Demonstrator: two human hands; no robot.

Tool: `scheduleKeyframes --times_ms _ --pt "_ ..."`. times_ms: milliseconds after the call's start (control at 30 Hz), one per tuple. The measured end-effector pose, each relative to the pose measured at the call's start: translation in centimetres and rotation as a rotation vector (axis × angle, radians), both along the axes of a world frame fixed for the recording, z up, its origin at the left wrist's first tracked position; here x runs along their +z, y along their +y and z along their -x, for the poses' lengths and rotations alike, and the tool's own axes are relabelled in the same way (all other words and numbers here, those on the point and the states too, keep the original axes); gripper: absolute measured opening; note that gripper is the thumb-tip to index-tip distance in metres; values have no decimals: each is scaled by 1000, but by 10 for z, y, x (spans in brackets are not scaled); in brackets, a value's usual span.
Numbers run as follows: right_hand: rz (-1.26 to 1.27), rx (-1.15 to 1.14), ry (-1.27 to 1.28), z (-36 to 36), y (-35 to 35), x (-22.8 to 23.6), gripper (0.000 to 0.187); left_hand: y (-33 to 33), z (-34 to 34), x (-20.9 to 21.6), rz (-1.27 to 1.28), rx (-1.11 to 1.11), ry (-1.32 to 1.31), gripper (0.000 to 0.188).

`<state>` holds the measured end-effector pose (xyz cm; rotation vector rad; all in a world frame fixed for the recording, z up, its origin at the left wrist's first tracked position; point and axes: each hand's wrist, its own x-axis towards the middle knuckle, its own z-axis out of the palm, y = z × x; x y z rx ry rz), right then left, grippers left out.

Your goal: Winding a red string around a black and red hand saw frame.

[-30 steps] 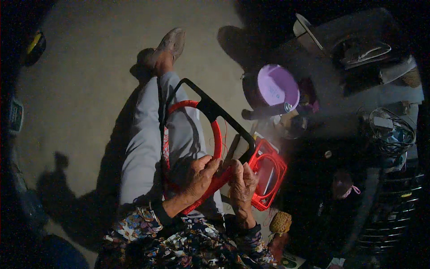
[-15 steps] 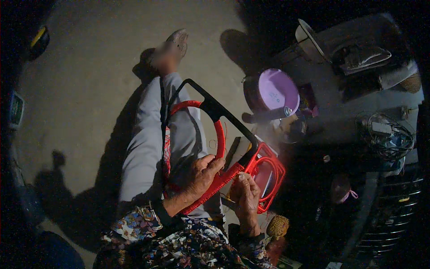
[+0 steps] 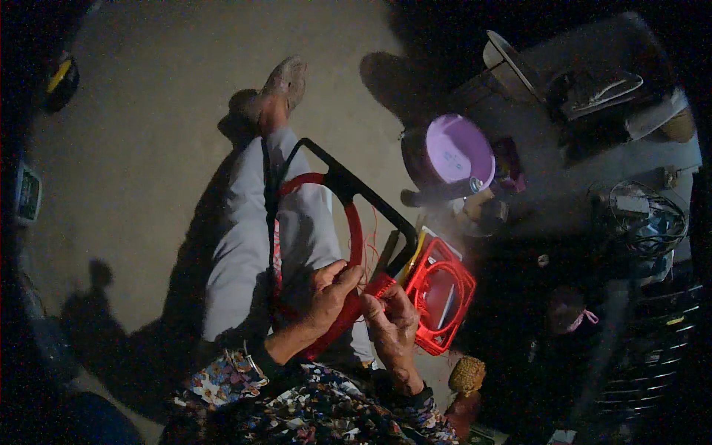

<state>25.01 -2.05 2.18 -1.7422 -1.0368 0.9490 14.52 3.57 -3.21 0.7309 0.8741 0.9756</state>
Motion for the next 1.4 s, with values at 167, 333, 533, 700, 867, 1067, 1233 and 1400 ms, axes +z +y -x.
scheduleKeyframes --times_ms 167,333,533,700,867,1067,1233,1400 --pt "38 226 47 -8 15 5 16 6 14 -12 141 44 -140 34" --pt "114 160 588 -36 37 0 19 13 23 -2 309 43 -184 21" --pt "106 252 617 -52 60 -1 23 20 44 6 -171 280 360 34" --pt "-81 450 -16 -68 78 8 27 7 67 29 -250 292 387 27" --pt "-178 583 -10 -76 84 5 20 -6 76 58 -305 314 472 23" --pt "-122 502 117 -56 76 11 18 12 63 66 -230 123 415 30" --pt "-50 605 299 -28 74 0 26 21 51 63 -131 78 127 38" --pt "-40 476 520 -24 70 -12 18 29 48 47 -61 61 90 35"
